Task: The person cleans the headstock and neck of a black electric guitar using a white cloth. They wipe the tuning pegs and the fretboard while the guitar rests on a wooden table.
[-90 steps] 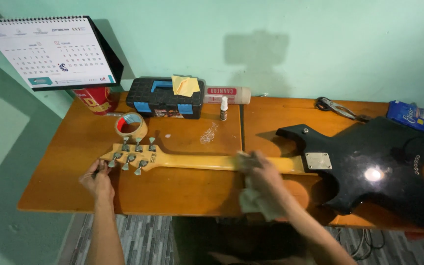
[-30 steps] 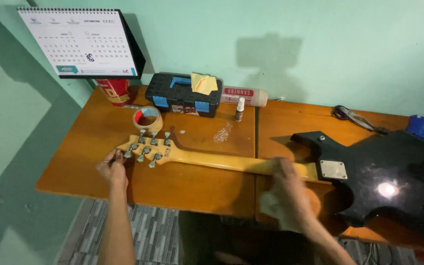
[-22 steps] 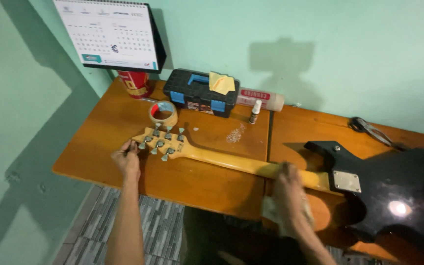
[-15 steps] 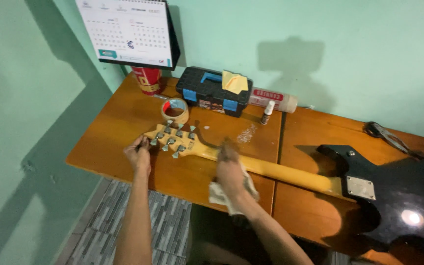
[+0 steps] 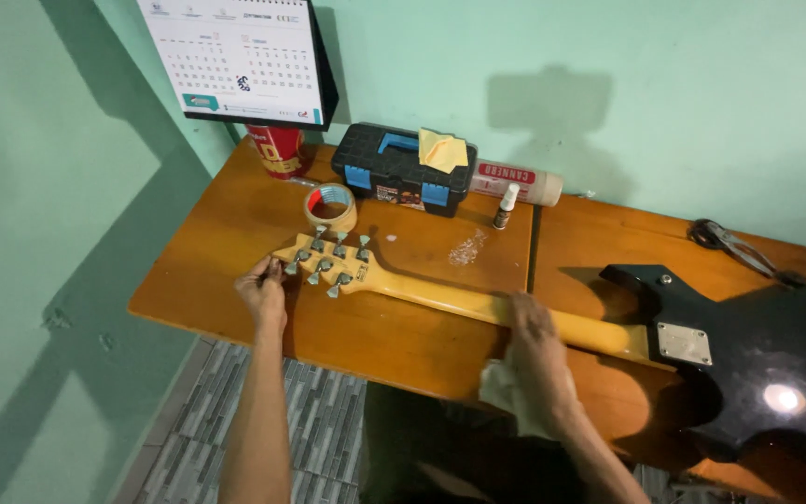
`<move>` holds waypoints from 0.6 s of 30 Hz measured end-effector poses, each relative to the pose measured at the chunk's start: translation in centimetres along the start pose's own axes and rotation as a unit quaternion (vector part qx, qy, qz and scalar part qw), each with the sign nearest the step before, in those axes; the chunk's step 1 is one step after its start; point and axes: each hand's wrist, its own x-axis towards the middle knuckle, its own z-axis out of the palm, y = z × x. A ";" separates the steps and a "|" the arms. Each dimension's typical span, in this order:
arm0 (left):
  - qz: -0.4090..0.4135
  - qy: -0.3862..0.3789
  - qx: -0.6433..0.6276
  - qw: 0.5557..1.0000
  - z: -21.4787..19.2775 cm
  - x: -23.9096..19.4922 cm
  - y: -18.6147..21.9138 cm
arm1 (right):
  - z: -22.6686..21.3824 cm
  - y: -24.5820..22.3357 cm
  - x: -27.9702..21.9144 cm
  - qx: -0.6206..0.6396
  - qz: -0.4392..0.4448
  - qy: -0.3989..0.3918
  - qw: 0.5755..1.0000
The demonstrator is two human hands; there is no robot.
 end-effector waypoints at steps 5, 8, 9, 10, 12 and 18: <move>0.000 0.011 -0.003 1.000 0.3 0.0 0.1 | -12.9 -5.6 5.1 0.259 0.229 -0.114 0.931; 0.005 0.012 -0.007 1.000 0.2 0.4 -0.5 | -7.2 -8.8 5.9 0.370 0.352 -0.190 0.839; 0.004 0.012 -0.020 1.000 0.4 0.6 -1.0 | -3.0 -9.2 5.1 0.316 0.268 -0.167 0.895; 0.004 0.007 -0.020 1.000 -0.5 1.6 -3.0 | 1.3 -11.3 5.9 0.315 0.273 -0.165 0.894; 0.022 0.019 -0.008 1.000 -1.3 3.4 -7.4 | 9.8 -14.6 7.4 0.124 0.010 -0.087 0.988; 0.019 0.020 -0.022 0.999 -1.4 2.1 -4.6 | 2.8 -15.5 9.2 0.160 -0.107 -0.184 0.964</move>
